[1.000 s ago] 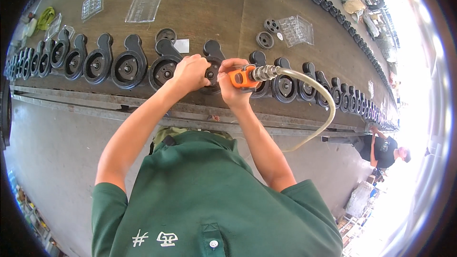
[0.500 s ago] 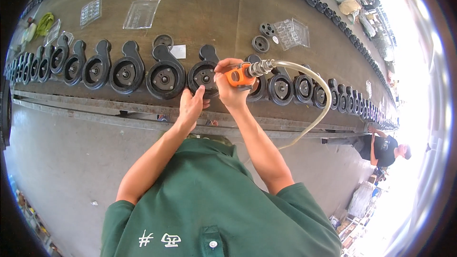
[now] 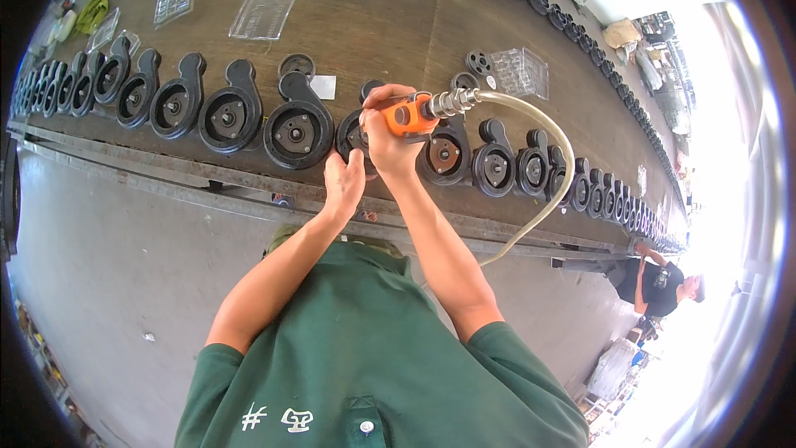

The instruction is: The person assembles multiple water pump components on a workbench by hand and using a pneumatic screwdriver.

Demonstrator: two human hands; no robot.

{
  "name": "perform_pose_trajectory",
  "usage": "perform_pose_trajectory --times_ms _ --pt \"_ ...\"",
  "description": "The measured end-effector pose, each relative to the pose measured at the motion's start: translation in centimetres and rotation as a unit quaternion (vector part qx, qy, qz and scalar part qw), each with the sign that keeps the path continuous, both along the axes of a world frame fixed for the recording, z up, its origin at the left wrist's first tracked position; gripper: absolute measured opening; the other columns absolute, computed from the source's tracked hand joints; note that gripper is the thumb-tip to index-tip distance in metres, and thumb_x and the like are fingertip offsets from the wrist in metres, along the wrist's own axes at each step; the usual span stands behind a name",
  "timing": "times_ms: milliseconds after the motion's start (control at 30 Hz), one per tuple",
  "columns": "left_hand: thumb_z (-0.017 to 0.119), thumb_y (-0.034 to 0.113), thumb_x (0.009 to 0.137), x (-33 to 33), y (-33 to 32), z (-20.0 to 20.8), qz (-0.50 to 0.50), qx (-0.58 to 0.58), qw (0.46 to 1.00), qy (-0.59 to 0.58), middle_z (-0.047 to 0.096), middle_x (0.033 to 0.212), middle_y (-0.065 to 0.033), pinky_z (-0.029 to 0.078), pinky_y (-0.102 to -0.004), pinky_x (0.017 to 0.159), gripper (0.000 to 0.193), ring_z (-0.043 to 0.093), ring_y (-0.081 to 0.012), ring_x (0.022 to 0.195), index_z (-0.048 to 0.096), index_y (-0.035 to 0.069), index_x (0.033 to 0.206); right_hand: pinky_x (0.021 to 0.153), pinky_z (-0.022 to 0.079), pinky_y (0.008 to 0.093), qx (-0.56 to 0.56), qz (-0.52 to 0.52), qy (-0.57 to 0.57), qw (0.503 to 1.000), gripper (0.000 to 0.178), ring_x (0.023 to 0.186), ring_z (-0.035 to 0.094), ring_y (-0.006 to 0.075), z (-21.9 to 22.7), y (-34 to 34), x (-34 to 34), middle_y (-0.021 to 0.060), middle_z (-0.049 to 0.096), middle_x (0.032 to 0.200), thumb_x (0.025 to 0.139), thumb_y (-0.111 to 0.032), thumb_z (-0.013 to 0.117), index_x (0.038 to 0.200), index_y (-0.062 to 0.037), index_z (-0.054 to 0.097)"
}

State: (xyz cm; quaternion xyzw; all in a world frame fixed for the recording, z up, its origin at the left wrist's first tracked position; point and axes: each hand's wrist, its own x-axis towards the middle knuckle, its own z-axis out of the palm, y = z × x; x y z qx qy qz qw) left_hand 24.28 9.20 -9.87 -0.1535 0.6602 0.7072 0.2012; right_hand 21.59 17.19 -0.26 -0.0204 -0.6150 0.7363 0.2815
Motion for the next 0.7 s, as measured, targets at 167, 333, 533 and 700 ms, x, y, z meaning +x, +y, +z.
perform_pose_trajectory --times_ms 167,333,533,700 --pt "0.057 0.016 0.091 -0.1 0.3 -1.8 -0.014 0.009 1.0 0.021 0.066 0.107 -0.0212 0.061 -0.0383 0.072 0.041 0.069 -0.0281 0.089 0.054 -0.009 0.124 0.056 0.053 0.0248 -0.031 -0.019 0.034 0.999 0.024 0.065 0.063 0.0137 -0.3 -0.1 -0.6 0.0126 0.064 0.088 0.082 0.012 0.058 0.103 0.0026 0.055" --pt "0.058 0.015 0.092 -0.1 0.6 -3.5 0.003 -0.003 0.998 0.064 0.066 0.112 -0.0183 0.065 -0.0349 0.066 0.04 0.07 -0.0217 0.089 0.055 -0.01 0.124 0.062 0.053 0.0276 0.009 0.002 0.029 1.0 0.023 0.069 0.06 0.0144 -0.6 -0.1 -0.6 0.0118 0.061 0.092 0.084 0.009 0.055 0.105 -0.0005 0.053" --pt "0.058 0.016 0.094 0.0 0.6 -3.4 -0.008 -0.034 0.996 0.078 0.067 0.11 -0.019 0.065 -0.0348 0.065 0.039 0.071 -0.0222 0.087 0.056 -0.011 0.122 0.067 0.053 0.0256 0.014 0.018 0.008 1.0 0.019 0.075 0.063 0.0111 -0.9 -0.3 -1.0 0.0073 0.066 0.086 0.08 0.007 0.064 0.097 -0.0007 0.06" --pt "0.059 0.019 0.092 0.0 0.5 -2.3 -0.004 -0.069 0.996 0.059 0.07 0.106 -0.0217 0.063 -0.0368 0.069 0.041 0.074 -0.0265 0.085 0.057 -0.01 0.121 0.068 0.054 0.0258 0.027 0.019 0.003 0.999 0.018 0.075 0.064 0.0114 -1.0 -0.8 -1.2 0.0069 0.067 0.084 0.078 0.006 0.065 0.095 -0.0003 0.061"
